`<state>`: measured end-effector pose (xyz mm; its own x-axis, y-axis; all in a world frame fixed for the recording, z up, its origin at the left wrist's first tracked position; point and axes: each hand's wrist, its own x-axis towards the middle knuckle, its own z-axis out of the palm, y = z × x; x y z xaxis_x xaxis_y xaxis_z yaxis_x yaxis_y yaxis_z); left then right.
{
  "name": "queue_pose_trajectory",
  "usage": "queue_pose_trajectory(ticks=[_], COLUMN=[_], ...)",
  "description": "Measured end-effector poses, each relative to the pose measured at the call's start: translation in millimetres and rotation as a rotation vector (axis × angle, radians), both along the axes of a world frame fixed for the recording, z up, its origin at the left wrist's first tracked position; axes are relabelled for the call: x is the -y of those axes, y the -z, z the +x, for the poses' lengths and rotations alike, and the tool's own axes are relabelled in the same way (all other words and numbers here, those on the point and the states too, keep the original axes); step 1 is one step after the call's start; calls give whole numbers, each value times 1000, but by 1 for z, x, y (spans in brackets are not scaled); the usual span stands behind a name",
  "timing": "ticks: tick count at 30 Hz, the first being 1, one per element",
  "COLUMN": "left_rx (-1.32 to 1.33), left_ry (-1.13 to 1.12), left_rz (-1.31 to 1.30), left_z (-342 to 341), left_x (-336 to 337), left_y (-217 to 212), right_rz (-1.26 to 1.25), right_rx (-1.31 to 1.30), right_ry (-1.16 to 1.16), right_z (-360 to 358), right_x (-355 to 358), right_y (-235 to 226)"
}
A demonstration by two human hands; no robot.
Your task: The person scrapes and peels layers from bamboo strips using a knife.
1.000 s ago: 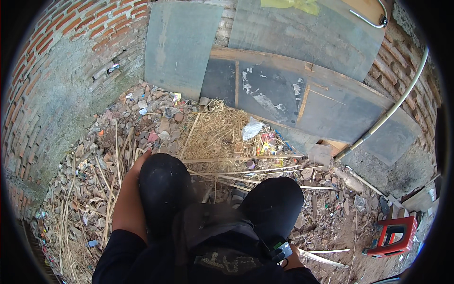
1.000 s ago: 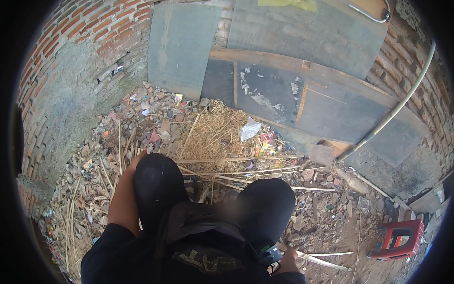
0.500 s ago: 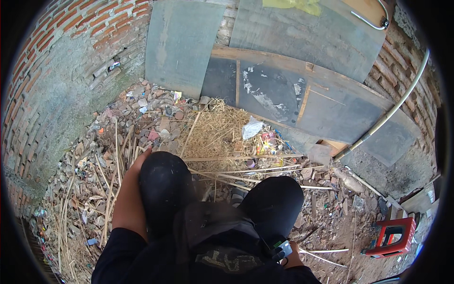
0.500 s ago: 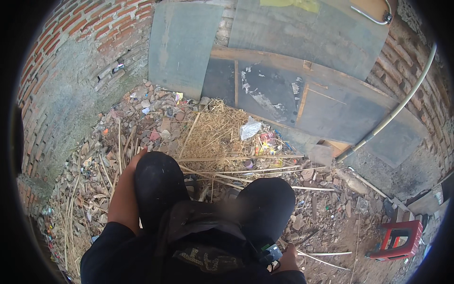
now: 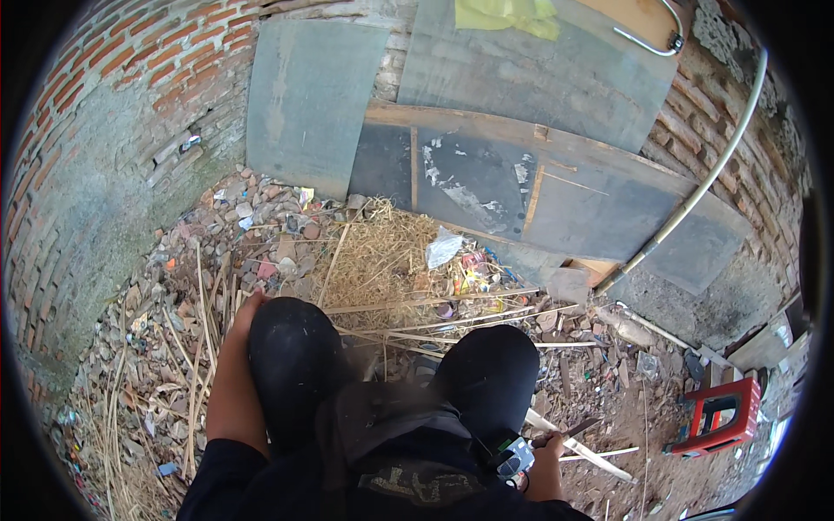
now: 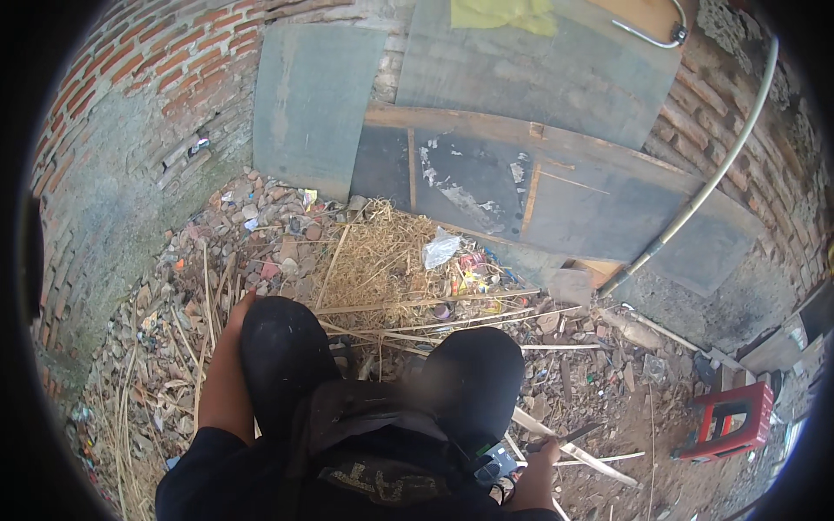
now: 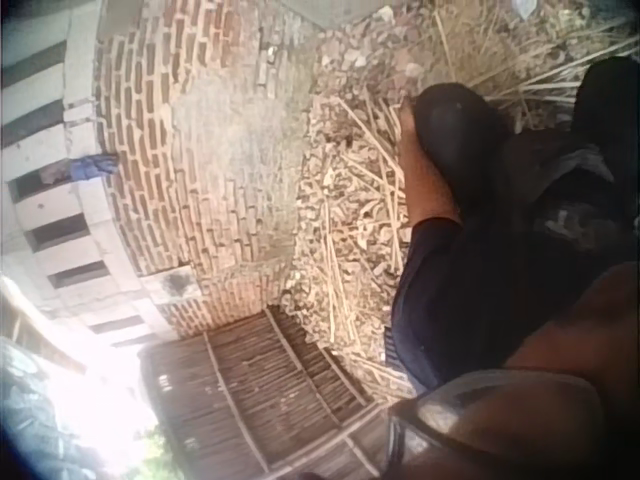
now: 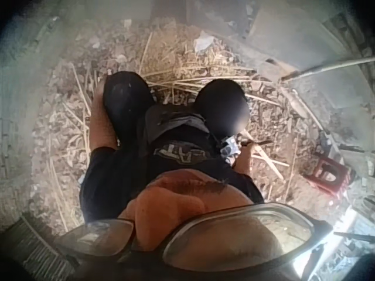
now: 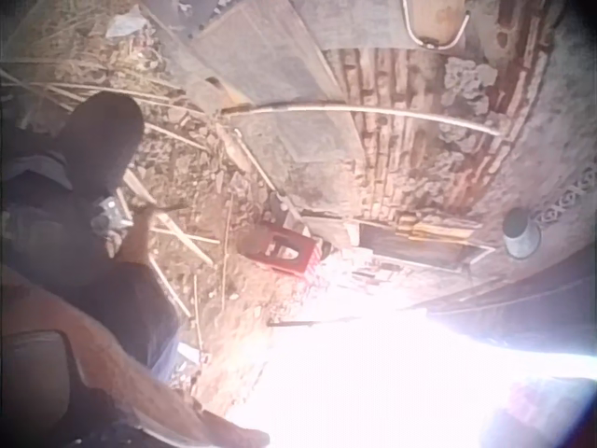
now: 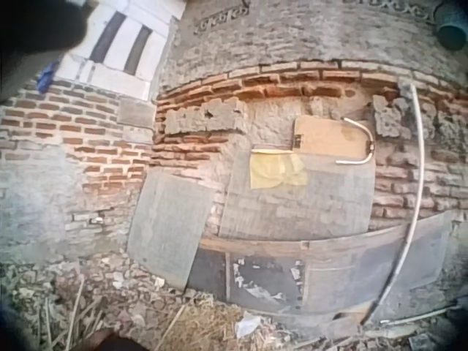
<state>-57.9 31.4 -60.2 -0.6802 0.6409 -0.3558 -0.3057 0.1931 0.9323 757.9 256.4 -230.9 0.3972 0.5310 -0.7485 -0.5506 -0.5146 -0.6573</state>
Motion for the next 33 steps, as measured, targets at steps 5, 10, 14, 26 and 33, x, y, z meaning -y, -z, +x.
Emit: queue_pose_trajectory(ticks=[5,10,14,26,33], left_rx=[-624,-798,-890,-1424,-1583], left_ry=[-178,-145,-15,443,300], left_rz=[-100,100,299,450,357], left_z=[13,58,95,232,248], left_x=[-11,-62,-99,-171,-177], left_y=[-31,-100,-153,-240,-239], right_rz=[202,501,704,1078,1340], right_rx=[106,384,412,471,251], right_ry=[80,110,12,-329,-577], right_z=[-23,-53,-103,-286,-391], right_x=[-13,-48,-89,-124,-110], right_y=[-78,-150,-224,-399,-417])
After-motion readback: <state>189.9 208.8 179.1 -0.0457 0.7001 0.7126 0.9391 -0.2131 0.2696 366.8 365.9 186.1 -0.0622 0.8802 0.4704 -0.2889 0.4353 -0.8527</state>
